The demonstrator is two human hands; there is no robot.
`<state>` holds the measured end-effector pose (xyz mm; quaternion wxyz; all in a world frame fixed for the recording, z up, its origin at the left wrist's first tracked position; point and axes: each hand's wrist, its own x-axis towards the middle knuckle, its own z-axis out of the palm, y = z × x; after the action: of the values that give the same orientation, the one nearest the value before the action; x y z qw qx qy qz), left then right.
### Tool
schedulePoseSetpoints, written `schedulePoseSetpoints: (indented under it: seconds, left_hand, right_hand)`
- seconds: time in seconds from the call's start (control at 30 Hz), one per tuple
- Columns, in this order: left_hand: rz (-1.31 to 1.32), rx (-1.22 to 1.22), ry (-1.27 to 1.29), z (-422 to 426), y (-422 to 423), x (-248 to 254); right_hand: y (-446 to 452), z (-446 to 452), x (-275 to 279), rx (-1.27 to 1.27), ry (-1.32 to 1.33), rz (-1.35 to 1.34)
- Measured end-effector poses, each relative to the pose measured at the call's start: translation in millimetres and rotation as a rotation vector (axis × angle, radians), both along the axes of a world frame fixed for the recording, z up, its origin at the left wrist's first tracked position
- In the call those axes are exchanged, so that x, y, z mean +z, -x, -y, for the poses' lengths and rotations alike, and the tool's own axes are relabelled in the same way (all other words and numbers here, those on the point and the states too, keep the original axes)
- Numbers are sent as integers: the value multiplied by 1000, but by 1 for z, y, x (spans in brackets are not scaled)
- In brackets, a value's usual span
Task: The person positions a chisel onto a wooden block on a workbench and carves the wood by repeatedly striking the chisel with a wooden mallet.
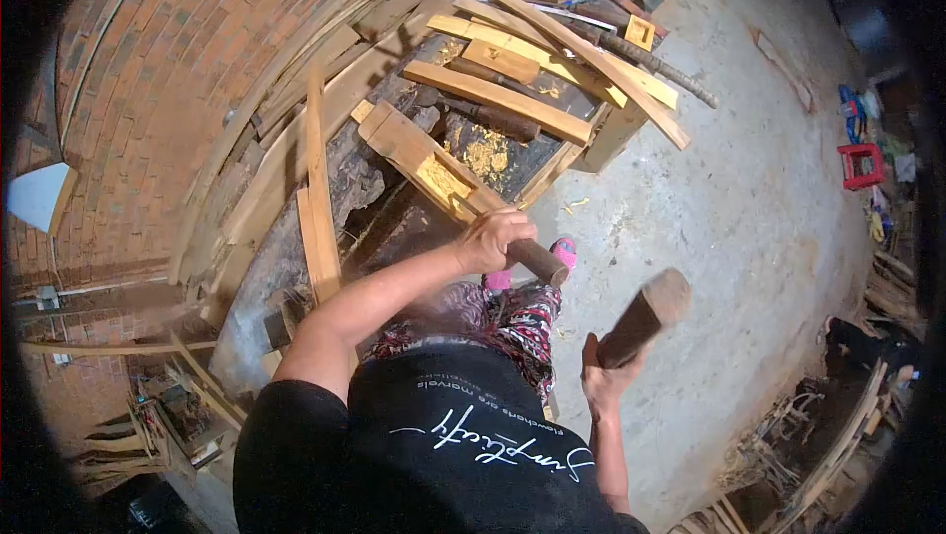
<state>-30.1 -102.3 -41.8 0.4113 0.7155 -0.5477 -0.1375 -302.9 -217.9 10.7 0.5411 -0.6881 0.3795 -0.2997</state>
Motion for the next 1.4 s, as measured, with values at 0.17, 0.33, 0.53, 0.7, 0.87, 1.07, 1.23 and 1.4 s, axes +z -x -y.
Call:
schedulePoseSetpoints:
  seconds: [0.17, 0.33, 0.53, 0.7, 0.87, 1.07, 1.23, 1.4]
  left_hand:
    - [49, -9, 26, 0, -1, -5]
    - [66, -20, -25, 10, -7, -10]
    - [31, -11, -31, 8, -6, -9]
    - [-17, 46, -36, 19, -10, -17]
    - [13, 134, 7, 24, -22, -4]
    - [16, 146, 48, 19, -24, 0]
    - [61, -4, 116, 16, -25, 4]
    - [-3, -54, 159, 13, -7, 2]
  right_hand:
    - [2, -14, -23, 188, 182, -288]
    - [-31, -11, -16, 187, 27, -379]
    - [16, -22, -68, 361, 164, -263]
    - [-31, -4, -35, 233, -43, -394]
    - [-17, -1, -27, 208, 56, -294]
    - [-6, -4, -32, 278, 9, -407]
    - [-9, -4, -33, 254, -58, -354]
    - [-12, -5, -11, 211, 5, -206]
